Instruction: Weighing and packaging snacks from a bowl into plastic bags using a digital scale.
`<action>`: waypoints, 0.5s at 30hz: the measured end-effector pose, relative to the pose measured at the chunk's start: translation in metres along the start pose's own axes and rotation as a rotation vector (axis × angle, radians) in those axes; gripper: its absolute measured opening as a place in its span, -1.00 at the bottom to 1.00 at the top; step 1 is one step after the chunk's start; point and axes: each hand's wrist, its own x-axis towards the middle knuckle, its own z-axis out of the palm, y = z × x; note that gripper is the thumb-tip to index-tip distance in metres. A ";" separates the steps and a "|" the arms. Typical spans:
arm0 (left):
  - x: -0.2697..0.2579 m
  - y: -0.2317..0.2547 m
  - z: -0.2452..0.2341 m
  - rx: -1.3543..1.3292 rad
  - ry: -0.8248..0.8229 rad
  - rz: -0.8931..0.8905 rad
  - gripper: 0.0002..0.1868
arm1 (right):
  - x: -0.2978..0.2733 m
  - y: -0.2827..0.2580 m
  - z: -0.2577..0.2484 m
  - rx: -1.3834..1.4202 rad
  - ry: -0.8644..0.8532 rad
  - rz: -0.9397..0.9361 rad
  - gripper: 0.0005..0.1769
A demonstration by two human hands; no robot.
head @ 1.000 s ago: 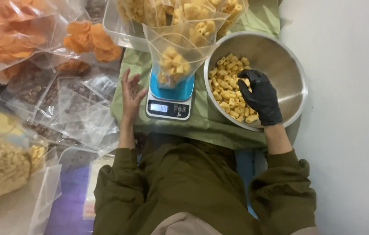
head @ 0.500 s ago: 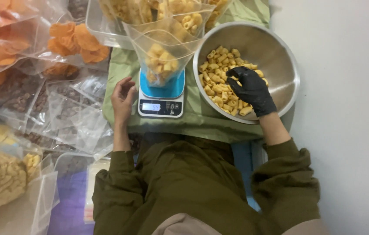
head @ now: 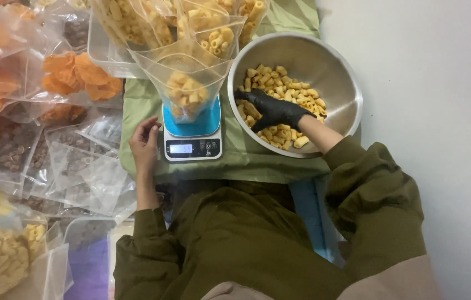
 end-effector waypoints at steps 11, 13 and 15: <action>-0.001 -0.005 0.001 -0.004 0.014 -0.018 -0.72 | -0.018 0.059 0.024 -0.263 0.035 0.075 -0.59; -0.001 -0.006 0.001 -0.005 0.009 -0.018 -0.73 | -0.023 0.030 0.006 -0.209 0.043 0.126 -0.61; -0.001 -0.005 0.002 -0.013 0.006 -0.022 -0.73 | -0.029 0.007 -0.008 -0.157 0.170 0.234 -0.59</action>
